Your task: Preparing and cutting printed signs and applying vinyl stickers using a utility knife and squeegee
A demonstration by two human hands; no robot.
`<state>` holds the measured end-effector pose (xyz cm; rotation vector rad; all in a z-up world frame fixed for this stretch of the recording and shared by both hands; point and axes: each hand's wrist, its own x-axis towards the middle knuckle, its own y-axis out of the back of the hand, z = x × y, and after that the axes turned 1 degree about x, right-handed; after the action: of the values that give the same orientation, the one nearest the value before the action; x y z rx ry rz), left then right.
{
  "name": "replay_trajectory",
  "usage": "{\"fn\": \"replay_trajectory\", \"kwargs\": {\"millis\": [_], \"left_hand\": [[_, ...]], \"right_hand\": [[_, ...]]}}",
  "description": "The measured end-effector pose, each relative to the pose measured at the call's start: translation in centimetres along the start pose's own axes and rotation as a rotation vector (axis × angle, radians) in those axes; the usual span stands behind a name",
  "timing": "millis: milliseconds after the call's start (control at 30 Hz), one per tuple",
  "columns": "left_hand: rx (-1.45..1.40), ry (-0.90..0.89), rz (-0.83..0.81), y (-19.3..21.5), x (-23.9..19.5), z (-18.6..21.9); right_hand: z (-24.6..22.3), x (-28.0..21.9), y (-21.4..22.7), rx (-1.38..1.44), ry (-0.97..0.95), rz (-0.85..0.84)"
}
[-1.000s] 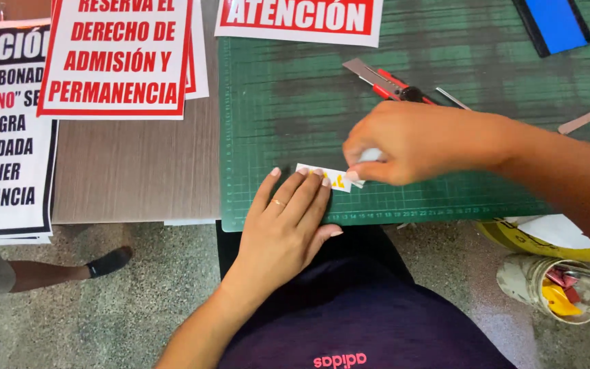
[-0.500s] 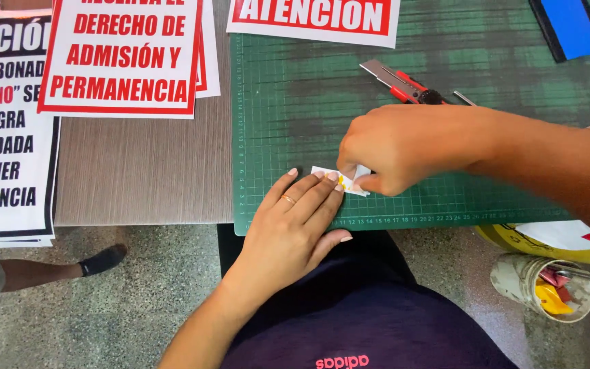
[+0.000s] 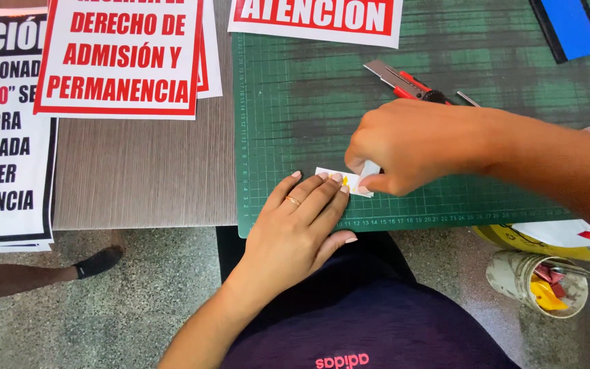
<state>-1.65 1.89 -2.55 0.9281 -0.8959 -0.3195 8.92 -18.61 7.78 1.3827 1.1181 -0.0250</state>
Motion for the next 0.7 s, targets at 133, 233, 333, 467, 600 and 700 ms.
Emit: {"fn": "replay_trajectory", "kwargs": {"millis": [133,233,333,467,600,700], "left_hand": [[0.032,-0.007,-0.018,0.0,-0.1,0.1],[0.038,-0.003,-0.02,0.2,0.0,0.2],[0.027,0.007,-0.009,0.8,0.3,0.2],[0.009,0.026,-0.051,1.7,0.8,0.4],[-0.078,0.04,-0.031,1.8,0.8,0.4],[-0.112,0.057,0.026,1.5,0.4,0.3]], "right_hand": [[0.7,-0.3,-0.5,-0.026,-0.04,0.045],[1.6,-0.3,-1.3,-0.044,-0.066,0.081],[2.4,-1.0,-1.5,-0.069,-0.054,0.127],[3.2,-4.2,-1.8,0.022,-0.129,0.131],[6.1,-9.4,-6.1,0.205,0.001,0.632],[12.5,-17.6,-11.9,0.305,-0.07,0.707]]}}
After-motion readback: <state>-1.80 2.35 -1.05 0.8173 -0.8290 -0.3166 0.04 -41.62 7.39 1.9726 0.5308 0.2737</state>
